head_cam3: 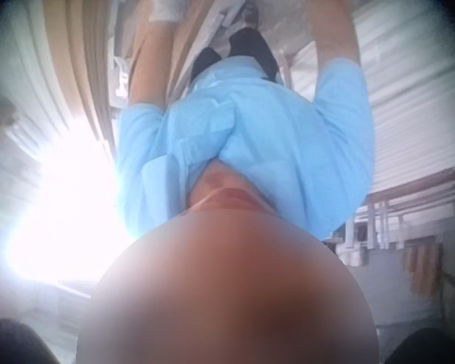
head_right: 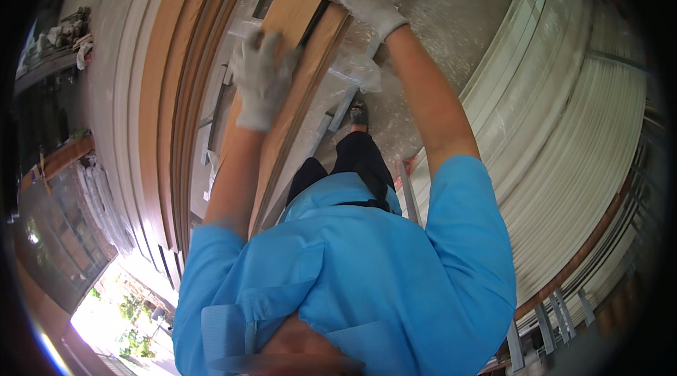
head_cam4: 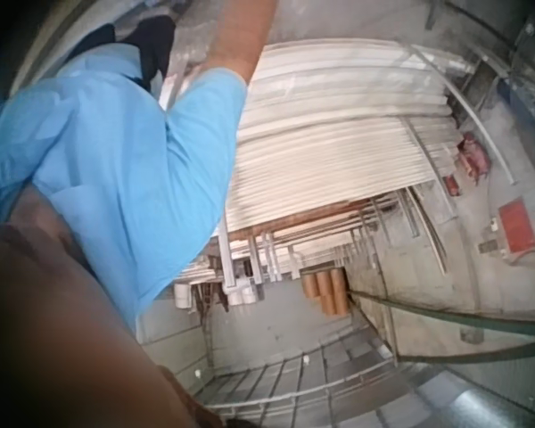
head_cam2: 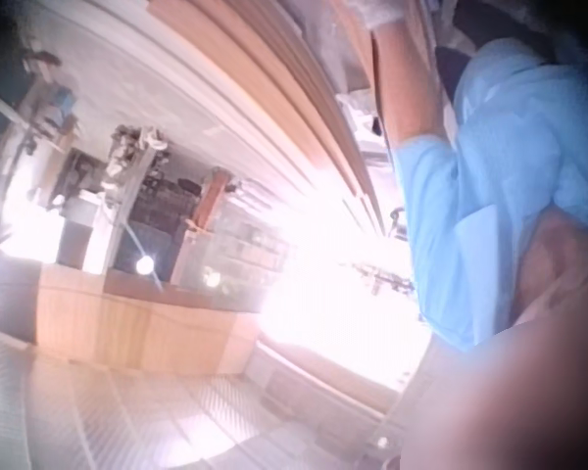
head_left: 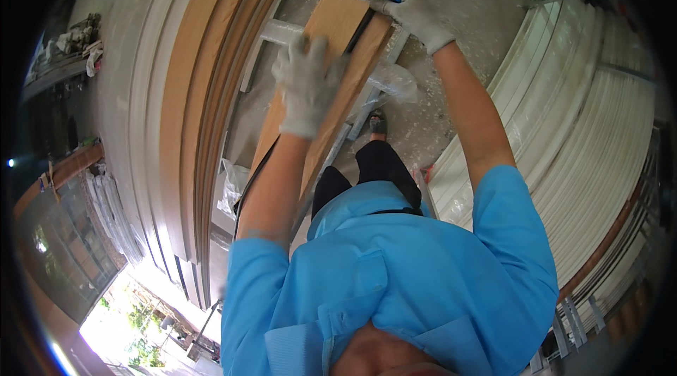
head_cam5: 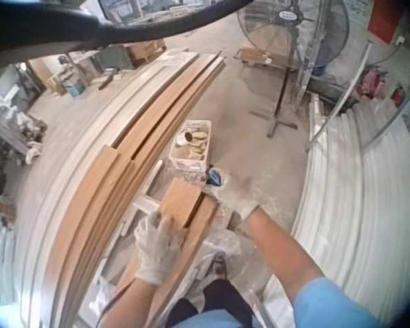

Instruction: The person inserts black rubber strips into grooves on long wooden panels using a blue-handled tool. They handle multiple panels, remove plastic wrapping, and stack the finished pieces on a rack.

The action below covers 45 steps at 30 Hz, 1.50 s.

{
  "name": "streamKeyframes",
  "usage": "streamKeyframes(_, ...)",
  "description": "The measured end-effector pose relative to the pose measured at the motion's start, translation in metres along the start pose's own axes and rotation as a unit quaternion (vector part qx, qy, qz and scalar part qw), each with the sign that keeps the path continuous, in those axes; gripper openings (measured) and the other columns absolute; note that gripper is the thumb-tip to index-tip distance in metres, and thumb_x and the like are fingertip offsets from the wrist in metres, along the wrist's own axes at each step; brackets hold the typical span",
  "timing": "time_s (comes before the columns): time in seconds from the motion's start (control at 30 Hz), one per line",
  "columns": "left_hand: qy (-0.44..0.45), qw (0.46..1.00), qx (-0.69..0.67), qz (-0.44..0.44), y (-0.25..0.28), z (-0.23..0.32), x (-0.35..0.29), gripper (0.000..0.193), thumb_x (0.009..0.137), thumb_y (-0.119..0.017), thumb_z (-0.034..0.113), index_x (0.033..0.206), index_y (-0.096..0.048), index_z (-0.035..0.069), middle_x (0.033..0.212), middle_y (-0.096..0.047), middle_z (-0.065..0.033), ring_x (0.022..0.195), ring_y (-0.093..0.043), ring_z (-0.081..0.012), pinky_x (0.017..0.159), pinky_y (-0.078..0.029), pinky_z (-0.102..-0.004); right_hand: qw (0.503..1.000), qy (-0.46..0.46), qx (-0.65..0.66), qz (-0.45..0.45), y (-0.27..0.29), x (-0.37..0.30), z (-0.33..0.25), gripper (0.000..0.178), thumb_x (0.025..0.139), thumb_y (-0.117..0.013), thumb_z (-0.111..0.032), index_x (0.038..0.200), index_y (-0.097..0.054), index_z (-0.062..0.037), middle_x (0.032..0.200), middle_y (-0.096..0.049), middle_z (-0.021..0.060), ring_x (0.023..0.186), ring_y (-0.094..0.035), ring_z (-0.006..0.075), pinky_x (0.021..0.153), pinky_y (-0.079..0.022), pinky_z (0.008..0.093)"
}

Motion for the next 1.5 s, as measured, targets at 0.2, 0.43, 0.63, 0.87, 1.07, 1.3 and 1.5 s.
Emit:
streamKeyframes(0.2,0.033,0.996,0.044,-0.068,-0.004,-0.013,-0.076,0.021,0.083,-0.073,0.022,0.101,-0.069,0.012,0.091,-0.067,-0.0111,0.089,-0.063,-0.0328,0.077,-0.049,-0.0470,0.996,-0.024,0.072,-0.044,-0.002,0.000,0.008,0.024,0.088,-0.077,-0.018,0.110,-0.073,-0.0128,0.094,-0.070,-0.0043,0.083,-0.061,0.0059,0.073,-0.050,0.0242)
streamKeyframes(0.43,0.110,0.989,-0.069,-0.071,-0.006,-0.004,-0.077,0.021,0.084,-0.072,0.022,0.101,-0.069,0.010,0.086,-0.067,-0.0113,0.085,-0.064,-0.0336,0.075,-0.049,-0.0464,0.992,-0.030,0.112,-0.058,-0.001,0.002,0.017,0.025,0.087,-0.078,-0.016,0.111,-0.073,-0.0121,0.078,-0.063,-0.0078,0.064,-0.050,0.0017,0.058,-0.042,0.0198)
streamKeyframes(0.63,0.140,0.982,-0.118,-0.057,-0.004,-0.005,-0.072,0.015,0.083,-0.075,0.020,0.088,-0.072,0.007,0.083,-0.065,-0.0120,0.085,-0.063,-0.0330,0.075,-0.049,-0.0451,0.990,-0.040,0.119,-0.066,-0.001,0.001,0.019,0.027,0.087,-0.078,-0.016,0.112,-0.072,-0.0104,0.074,-0.060,-0.0073,0.061,-0.050,0.0026,0.057,-0.042,0.0205)
streamKeyframes(0.87,0.159,0.980,-0.117,-0.010,-0.006,-0.013,-0.063,0.013,0.078,-0.079,0.014,0.081,-0.069,0.007,0.080,-0.063,-0.0122,0.078,-0.061,-0.0325,0.072,-0.047,-0.0452,0.989,-0.040,0.115,-0.082,0.001,0.005,0.009,0.023,0.087,-0.077,-0.013,0.109,-0.072,-0.0104,0.074,-0.061,-0.0081,0.062,-0.050,0.0013,0.057,-0.041,0.0196)
streamKeyframes(1.07,0.110,0.990,-0.071,0.043,-0.007,-0.009,-0.060,0.019,0.077,-0.079,0.014,0.073,-0.062,0.008,0.074,-0.058,-0.0117,0.075,-0.057,-0.0338,0.068,-0.043,-0.0472,0.989,-0.025,0.125,-0.072,0.000,0.010,0.014,0.020,0.088,-0.076,-0.011,0.107,-0.073,-0.0110,0.082,-0.068,-0.0070,0.066,-0.053,0.0005,0.059,-0.043,0.0188)
streamKeyframes(1.3,0.087,0.995,-0.039,0.044,-0.006,-0.007,-0.063,0.024,0.076,-0.080,0.017,0.070,-0.059,0.008,0.073,-0.057,-0.0121,0.074,-0.056,-0.0344,0.066,-0.041,-0.0476,0.989,0.030,0.138,-0.051,0.005,0.012,0.017,0.023,0.086,-0.078,-0.007,0.109,-0.073,-0.0071,0.096,-0.072,-0.0003,0.087,-0.067,0.0086,0.079,-0.055,0.0245)
streamKeyframes(1.5,0.051,0.998,-0.021,0.039,-0.008,-0.001,-0.049,0.026,0.078,-0.077,0.021,0.063,-0.059,0.008,0.067,-0.057,-0.0112,0.069,-0.057,-0.0323,0.065,-0.041,-0.0457,0.990,0.036,0.123,-0.056,0.003,0.012,0.021,0.021,0.087,-0.077,-0.007,0.108,-0.072,-0.0044,0.102,-0.073,0.0017,0.095,-0.068,0.0111,0.088,-0.055,0.0265)
Point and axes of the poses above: each hand's wrist, its own x-axis towards the middle knuckle, its own y-axis out of the back of the hand, z = x × y, the point moved 9 cm from there along x, towards the middle knuckle
